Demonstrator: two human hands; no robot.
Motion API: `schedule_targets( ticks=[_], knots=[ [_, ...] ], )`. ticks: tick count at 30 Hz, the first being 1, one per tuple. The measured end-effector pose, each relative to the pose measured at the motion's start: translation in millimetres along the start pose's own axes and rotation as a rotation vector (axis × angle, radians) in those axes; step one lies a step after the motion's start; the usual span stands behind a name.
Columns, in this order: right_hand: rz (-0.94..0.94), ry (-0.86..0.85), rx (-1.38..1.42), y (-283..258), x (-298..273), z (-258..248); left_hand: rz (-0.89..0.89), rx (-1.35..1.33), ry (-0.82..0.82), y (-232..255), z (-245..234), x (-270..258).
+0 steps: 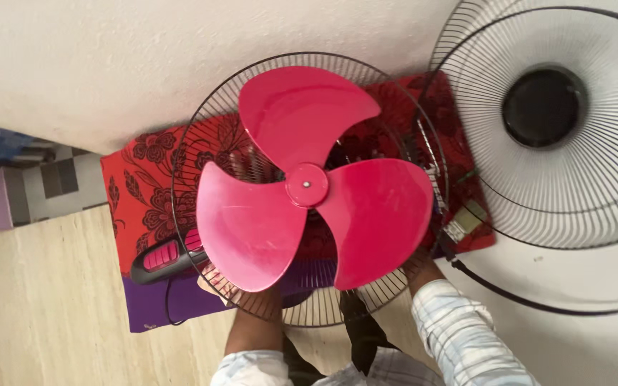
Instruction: The person assembles a standing fan by attaching pink blades to the motor hub, securing them with a cap, wiping the blades with a cloth, and then fitting the front wire cage over the assembly.
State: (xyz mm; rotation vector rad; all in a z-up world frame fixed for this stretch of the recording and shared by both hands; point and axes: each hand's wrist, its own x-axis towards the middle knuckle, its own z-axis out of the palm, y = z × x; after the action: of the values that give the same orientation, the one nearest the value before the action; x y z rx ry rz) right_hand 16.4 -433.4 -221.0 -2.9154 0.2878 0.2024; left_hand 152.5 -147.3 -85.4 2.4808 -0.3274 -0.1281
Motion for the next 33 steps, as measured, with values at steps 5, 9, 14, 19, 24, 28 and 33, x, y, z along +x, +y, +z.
schedule_targets(
  ticks=[5,9,14,19,24,28,33],
  knots=[
    [0.022,-0.064,-0.081,12.4,18.4,44.2,0.003,-0.002,-0.057,5.0,3.7,-11.2],
    [0.028,-0.098,-0.107,24.2,-9.0,63.3,-0.021,-0.018,-0.094,5.8,6.8,-25.0],
    [0.035,-0.104,-0.123,32.6,-15.2,60.7,-0.022,-0.014,-0.126,4.8,6.4,-20.3],
    [0.007,-0.098,-0.157,33.8,-1.0,46.0,-0.03,-0.01,-0.149,8.5,10.1,-10.4],
    [-0.035,-0.097,-0.182,20.1,11.2,31.4,-0.048,0.009,-0.197,18.8,11.3,-14.1],
    [-0.036,-0.078,-0.204,20.1,16.1,7.4,-0.024,0.024,-0.283,35.2,12.2,-34.9],
    [-0.036,-0.024,-0.225,10.9,34.2,-26.9,0.038,0.087,-0.389,48.5,0.8,-64.4]
  ],
)
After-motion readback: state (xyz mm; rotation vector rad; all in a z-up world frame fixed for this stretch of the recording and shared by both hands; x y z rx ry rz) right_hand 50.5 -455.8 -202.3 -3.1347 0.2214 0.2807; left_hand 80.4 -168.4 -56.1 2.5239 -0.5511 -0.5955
